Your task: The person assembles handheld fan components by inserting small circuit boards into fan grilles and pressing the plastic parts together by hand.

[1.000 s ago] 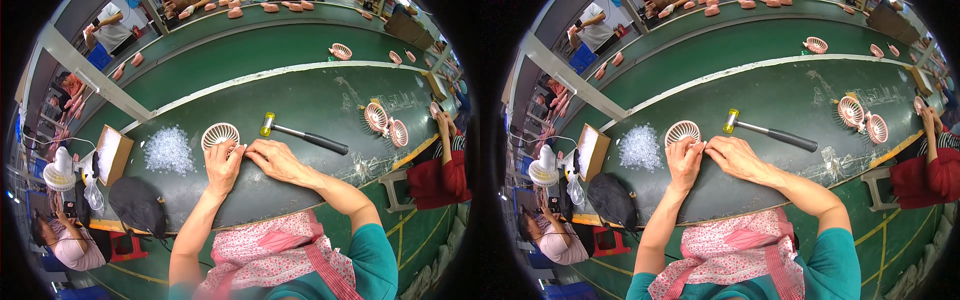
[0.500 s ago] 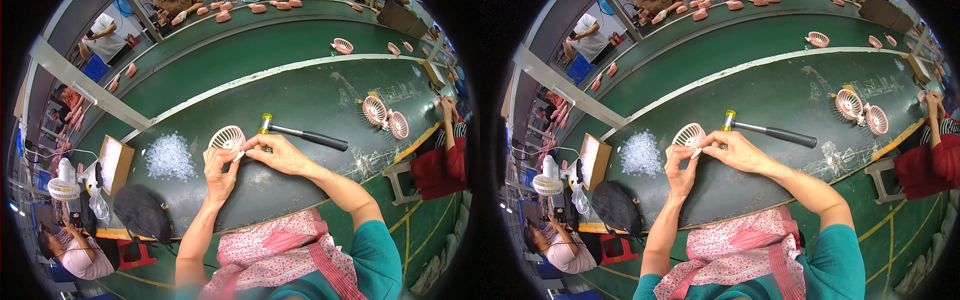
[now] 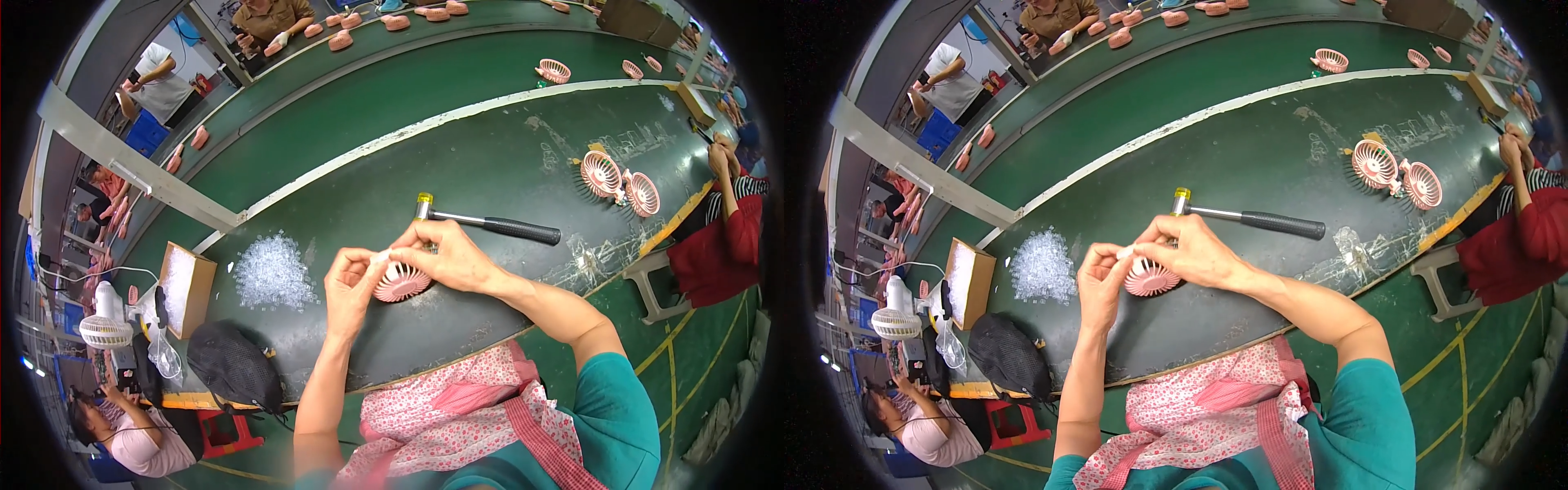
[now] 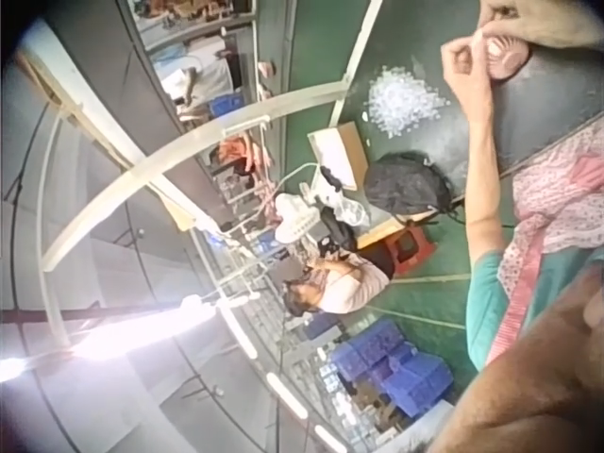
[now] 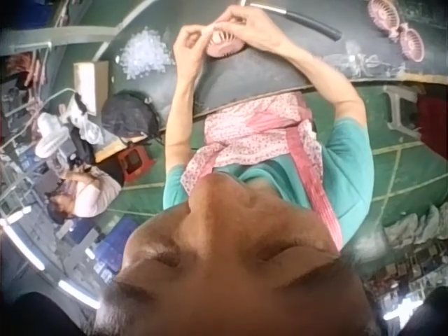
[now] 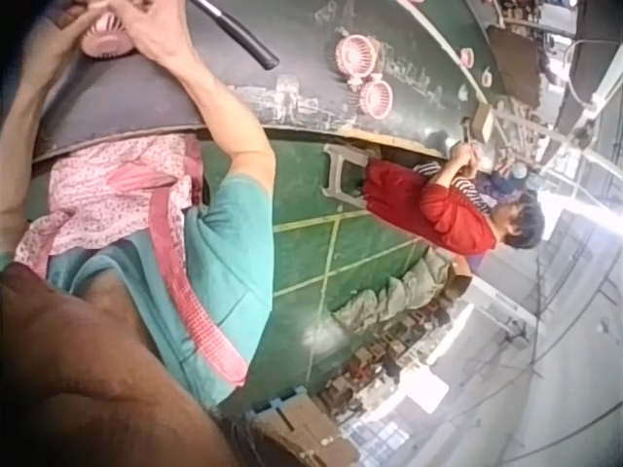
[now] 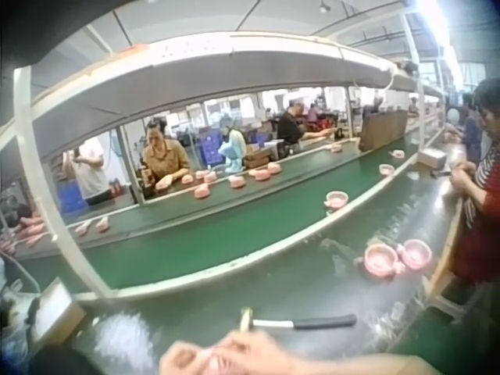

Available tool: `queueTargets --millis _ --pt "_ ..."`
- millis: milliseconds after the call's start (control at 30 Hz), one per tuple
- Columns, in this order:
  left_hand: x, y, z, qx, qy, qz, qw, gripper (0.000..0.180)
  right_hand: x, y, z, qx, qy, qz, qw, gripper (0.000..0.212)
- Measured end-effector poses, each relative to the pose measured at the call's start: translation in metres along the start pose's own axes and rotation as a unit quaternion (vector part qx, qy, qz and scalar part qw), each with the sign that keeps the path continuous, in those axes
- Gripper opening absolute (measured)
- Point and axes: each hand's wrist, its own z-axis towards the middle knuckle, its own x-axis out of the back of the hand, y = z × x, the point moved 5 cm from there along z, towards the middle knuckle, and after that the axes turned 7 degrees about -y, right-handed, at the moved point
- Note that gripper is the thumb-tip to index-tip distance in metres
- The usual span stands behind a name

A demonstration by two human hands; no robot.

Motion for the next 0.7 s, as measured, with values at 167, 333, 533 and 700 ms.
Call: queueTargets --millis 167,333,533,700 --pt "-0.021 0.024 -0.018 -0.306 0.022 0.529 0.791 0.04 0.014 0.037 0.008 -0.076 0.045 -0.134 0.987 0.019" --pt "-0.032 0.004 -0.032 -0.293 -0.102 0.597 0.74 0.048 0.011 0.036 0.002 0.021 -0.006 -0.386 0.922 0.016" --pt "-0.033 0.005 -0.041 -0.279 -0.097 0.62 0.727 0.057 0.034 0.011 -0.018 0.062 -0.042 -0.437 0.896 0.029" --pt "-0.035 0.003 -0.042 -0.272 -0.083 0.622 0.73 0.056 0.065 0.03 -0.03 0.003 0.065 -0.566 0.822 0.027"
